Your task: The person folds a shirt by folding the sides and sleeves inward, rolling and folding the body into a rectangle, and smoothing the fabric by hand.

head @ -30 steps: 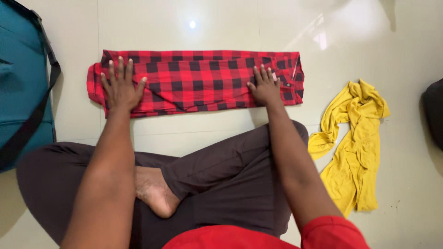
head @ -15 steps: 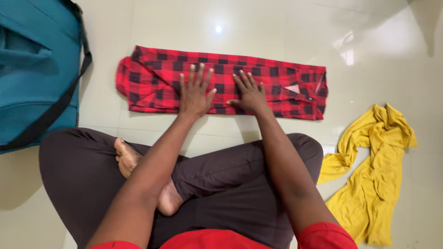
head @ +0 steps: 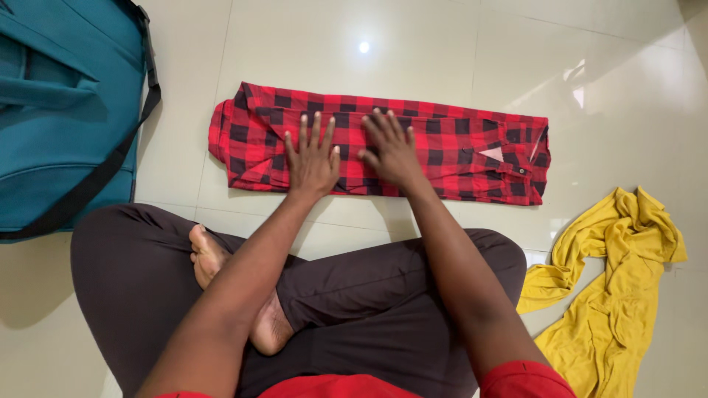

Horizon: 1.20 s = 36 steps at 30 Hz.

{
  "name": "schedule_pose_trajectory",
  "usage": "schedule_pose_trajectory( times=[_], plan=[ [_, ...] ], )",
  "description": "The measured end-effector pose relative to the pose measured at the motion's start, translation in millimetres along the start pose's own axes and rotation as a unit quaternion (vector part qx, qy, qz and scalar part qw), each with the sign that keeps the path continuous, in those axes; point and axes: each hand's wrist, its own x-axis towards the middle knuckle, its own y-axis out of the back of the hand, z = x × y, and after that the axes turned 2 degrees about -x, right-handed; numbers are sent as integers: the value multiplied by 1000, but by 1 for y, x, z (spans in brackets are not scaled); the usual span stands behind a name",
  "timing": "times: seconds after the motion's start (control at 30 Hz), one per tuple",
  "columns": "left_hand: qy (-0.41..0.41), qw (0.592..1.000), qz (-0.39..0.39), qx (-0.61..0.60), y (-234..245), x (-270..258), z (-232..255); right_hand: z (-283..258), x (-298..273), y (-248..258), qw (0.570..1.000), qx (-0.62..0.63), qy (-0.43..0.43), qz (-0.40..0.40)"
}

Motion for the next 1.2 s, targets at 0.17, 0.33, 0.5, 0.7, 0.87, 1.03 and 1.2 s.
schedule_pose_trajectory(
  times=[0.17, 0.33, 0.5, 0.7, 0.87, 1.03, 1.2],
  plan=[
    [-84, 995, 33, -50, -12, 19, 22, -9, -6, -5, 999, 5, 26, -31],
    [-75, 995, -69, -8, -5, 57, 7, -7, -3, -6, 999, -7, 15, -42],
    [6, 997, -46, 57, 16, 82, -59, -11, -4, 4, 999, 1, 14, -52],
    [41, 997, 68, 11, 35, 70, -119, -13, -3, 7, 998, 10, 5, -59],
    [207, 940, 203, -181, 34, 71, -134, -14, -6, 9, 998, 8, 5, -63],
    [270, 911, 193, -243, 24, 79, -150, -14, -2, 11, 998, 16, -1, -68],
    [318, 892, 191, -258, 16, 88, -155, -9, -3, 4, 999, 10, 10, -51]
  ],
)
